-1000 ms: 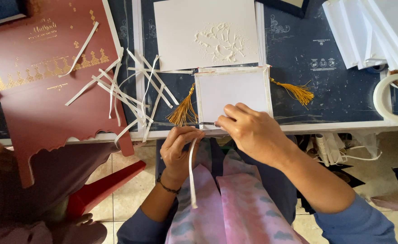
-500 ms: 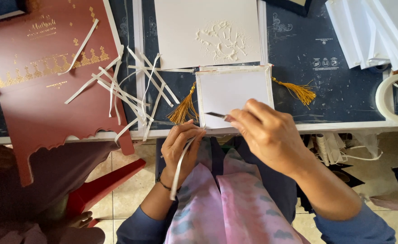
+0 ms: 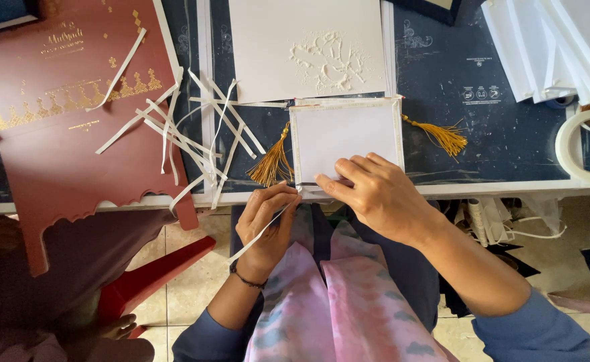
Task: The person applies a white paste to a card using a small brush, then uses a craft knife to trim the edges of the card. They also handle white paper strips and a gold tassel while working at a table.
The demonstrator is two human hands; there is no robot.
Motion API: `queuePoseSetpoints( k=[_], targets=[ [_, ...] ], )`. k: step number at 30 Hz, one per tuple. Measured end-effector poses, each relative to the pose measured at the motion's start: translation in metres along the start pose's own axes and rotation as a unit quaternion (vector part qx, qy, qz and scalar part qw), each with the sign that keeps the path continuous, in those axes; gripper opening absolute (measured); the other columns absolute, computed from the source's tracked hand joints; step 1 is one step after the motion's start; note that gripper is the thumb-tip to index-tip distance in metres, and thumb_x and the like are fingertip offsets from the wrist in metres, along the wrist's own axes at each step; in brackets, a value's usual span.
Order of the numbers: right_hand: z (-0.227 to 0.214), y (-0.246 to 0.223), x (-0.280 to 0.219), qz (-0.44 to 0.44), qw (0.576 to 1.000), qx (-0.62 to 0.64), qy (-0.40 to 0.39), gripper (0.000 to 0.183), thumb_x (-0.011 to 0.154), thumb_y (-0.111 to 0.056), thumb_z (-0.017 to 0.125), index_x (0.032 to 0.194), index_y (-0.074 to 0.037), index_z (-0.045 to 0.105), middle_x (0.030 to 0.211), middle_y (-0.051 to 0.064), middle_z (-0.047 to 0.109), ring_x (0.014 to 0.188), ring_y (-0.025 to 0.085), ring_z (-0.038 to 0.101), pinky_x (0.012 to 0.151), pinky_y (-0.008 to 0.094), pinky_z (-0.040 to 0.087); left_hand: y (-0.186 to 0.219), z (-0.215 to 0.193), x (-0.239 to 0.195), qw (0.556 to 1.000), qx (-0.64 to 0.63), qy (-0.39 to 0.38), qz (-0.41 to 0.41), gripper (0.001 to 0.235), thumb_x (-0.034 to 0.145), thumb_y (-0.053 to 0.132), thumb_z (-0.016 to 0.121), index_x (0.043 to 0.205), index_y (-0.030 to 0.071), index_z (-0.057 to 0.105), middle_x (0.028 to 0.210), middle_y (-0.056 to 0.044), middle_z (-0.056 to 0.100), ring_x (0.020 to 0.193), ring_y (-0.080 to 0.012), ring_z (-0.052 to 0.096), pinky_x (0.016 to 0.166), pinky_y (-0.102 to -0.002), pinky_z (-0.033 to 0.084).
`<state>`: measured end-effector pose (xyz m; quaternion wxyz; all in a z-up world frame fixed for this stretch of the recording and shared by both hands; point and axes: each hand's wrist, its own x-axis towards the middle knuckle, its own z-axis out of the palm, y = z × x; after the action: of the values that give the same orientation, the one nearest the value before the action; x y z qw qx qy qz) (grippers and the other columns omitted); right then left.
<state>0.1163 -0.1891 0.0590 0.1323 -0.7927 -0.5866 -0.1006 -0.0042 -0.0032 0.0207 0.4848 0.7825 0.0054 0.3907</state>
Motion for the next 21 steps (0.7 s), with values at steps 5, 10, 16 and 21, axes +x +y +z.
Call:
queuePoseSetpoints(
  k=[5, 10, 16, 21],
  targets=[
    [-0.008, -0.005, 0.005, 0.006, 1.0, -0.002, -0.01, 0.03, 0.097, 0.001, 0.06, 0.121, -0.015, 0.07, 0.089, 0.005, 0.053, 0.08, 0.024, 0.064, 0.072, 0.035, 0.053, -0.003, 0.001, 0.001, 1.0, -0.009, 0.005, 0.0, 0.006, 0.089, -0.004, 0.08, 0.091, -0.001, 0.075, 0.087, -0.015, 0.076, 0.08, -0.0355, 0.078, 0.079, -0.045, 0.063],
    [-0.013, -0.01, 0.009, 0.009, 0.999, -0.026, -0.028, 0.024, 0.103, -0.003, 0.055, 0.119, -0.016, 0.067, 0.089, 0.003, 0.049, 0.078, 0.022, 0.063, 0.069, 0.033, 0.052, -0.005, 0.001, 0.002, 1.0, -0.018, 0.006, -0.003, 0.005, 0.089, -0.003, 0.079, 0.09, 0.0, 0.075, 0.085, -0.014, 0.076, 0.08, -0.0374, 0.078, 0.077, -0.044, 0.062],
    [-0.015, -0.012, 0.012, -0.006, 0.999, -0.033, -0.04, 0.018, 0.107, -0.006, 0.052, 0.117, -0.014, 0.066, 0.089, 0.005, 0.051, 0.078, 0.022, 0.066, 0.068, 0.033, 0.054, -0.013, -0.002, 0.003, 0.999, -0.027, -0.01, -0.026, 0.004, 0.094, -0.001, 0.075, 0.091, 0.001, 0.073, 0.084, -0.013, 0.074, 0.08, -0.036, 0.077, 0.075, -0.044, 0.061],
    [-0.015, -0.017, 0.013, -0.033, 0.998, -0.048, -0.021, 0.011, 0.108, -0.008, 0.054, 0.11, -0.011, 0.064, 0.09, 0.008, 0.053, 0.079, 0.024, 0.066, 0.068, 0.034, 0.054, -0.009, -0.002, 0.005, 0.991, -0.08, -0.005, -0.11, 0.01, 0.096, -0.005, 0.072, 0.088, -0.003, 0.065, 0.081, -0.018, 0.07, 0.08, -0.0358, 0.077, 0.075, -0.042, 0.062]
  ],
)
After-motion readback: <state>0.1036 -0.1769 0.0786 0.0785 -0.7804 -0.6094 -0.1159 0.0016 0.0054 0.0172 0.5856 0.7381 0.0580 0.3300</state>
